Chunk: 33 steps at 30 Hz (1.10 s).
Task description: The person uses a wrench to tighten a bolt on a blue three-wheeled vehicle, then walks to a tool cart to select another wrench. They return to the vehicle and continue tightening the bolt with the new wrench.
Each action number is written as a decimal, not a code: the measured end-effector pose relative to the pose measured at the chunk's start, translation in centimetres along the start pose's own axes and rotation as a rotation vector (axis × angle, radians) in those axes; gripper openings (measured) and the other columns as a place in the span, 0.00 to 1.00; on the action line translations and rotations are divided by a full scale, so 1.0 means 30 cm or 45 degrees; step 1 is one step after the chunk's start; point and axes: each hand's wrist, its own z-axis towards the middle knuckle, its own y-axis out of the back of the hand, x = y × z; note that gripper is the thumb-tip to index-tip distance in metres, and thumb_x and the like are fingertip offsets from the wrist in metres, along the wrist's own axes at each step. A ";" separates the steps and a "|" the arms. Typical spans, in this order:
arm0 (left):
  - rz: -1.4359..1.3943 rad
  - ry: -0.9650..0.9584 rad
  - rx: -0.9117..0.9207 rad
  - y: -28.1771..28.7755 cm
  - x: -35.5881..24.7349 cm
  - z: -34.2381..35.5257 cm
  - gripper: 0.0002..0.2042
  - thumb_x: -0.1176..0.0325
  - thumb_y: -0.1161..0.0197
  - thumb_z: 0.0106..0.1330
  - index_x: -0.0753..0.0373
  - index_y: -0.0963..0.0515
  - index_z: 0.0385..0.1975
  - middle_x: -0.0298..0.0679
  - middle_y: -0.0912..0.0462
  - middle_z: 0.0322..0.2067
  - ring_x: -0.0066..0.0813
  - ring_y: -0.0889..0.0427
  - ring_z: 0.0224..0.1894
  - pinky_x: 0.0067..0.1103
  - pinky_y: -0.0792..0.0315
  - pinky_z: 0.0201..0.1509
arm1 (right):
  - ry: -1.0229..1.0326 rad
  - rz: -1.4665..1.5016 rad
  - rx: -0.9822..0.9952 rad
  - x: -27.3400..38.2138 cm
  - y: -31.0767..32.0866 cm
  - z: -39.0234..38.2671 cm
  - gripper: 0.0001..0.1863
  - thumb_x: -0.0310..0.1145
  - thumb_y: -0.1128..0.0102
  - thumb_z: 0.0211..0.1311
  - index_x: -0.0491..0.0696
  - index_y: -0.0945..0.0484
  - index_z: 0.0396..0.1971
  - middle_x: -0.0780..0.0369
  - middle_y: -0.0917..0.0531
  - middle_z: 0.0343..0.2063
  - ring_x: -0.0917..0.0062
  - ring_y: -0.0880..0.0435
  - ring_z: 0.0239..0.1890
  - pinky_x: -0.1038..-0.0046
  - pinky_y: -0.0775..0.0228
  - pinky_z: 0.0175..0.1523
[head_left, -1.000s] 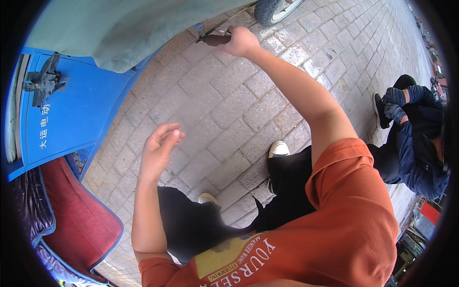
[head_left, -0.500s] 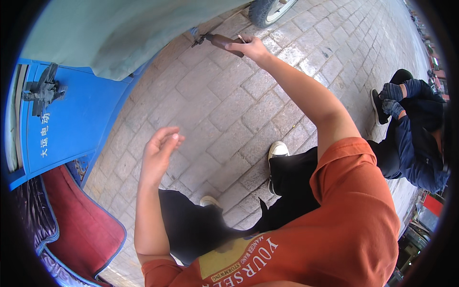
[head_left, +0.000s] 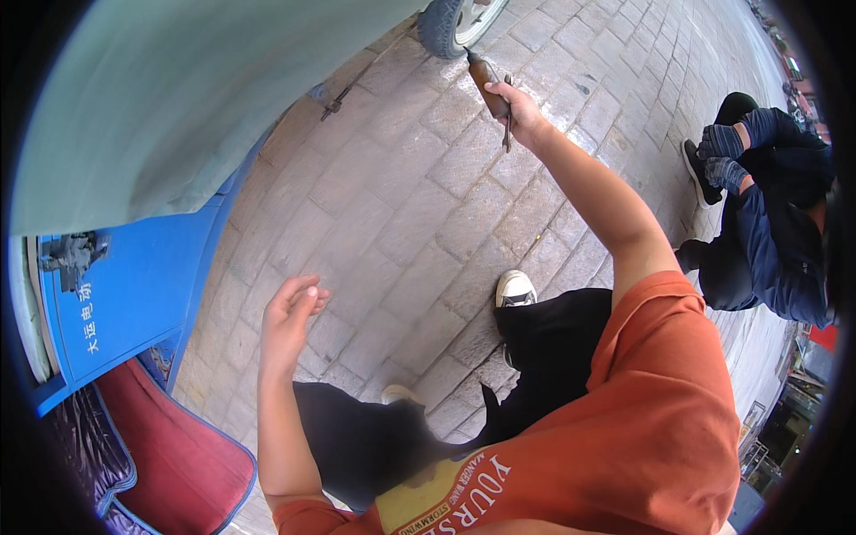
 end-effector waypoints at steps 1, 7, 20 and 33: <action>-0.016 0.008 -0.008 0.001 0.008 0.005 0.14 0.67 0.44 0.69 0.70 0.25 0.48 0.42 0.18 0.38 0.23 0.23 0.41 0.20 0.30 0.48 | -0.010 -0.012 -0.060 -0.015 0.029 0.011 0.19 0.39 0.31 0.49 0.45 0.25 0.38 0.67 0.21 0.30 0.85 0.27 0.27 0.80 0.41 0.27; 0.118 0.045 -0.054 -0.043 0.030 0.092 0.12 0.69 0.44 0.68 0.70 0.25 0.47 0.41 0.18 0.38 0.24 0.22 0.41 0.20 0.29 0.48 | 0.036 -0.276 -0.121 -0.062 0.088 0.075 0.24 0.38 0.27 0.42 0.43 0.22 0.40 0.63 0.19 0.34 0.79 0.21 0.33 0.79 0.32 0.37; 0.071 -0.067 0.053 -0.230 -0.034 0.105 0.11 0.69 0.44 0.69 0.67 0.24 0.47 0.39 0.18 0.38 0.22 0.21 0.42 0.19 0.29 0.49 | 0.253 -0.750 -0.209 -0.223 0.158 0.205 0.40 0.33 0.24 0.32 0.43 0.27 0.54 0.59 0.20 0.48 0.72 0.22 0.51 0.74 0.33 0.58; 0.139 -0.026 0.133 -0.280 -0.022 0.131 0.11 0.69 0.44 0.70 0.66 0.24 0.47 0.39 0.18 0.39 0.23 0.22 0.43 0.20 0.29 0.50 | 0.403 -0.793 -0.330 -0.301 0.169 0.284 0.29 0.29 0.23 0.38 0.49 0.23 0.47 0.66 0.19 0.41 0.78 0.22 0.46 0.75 0.32 0.55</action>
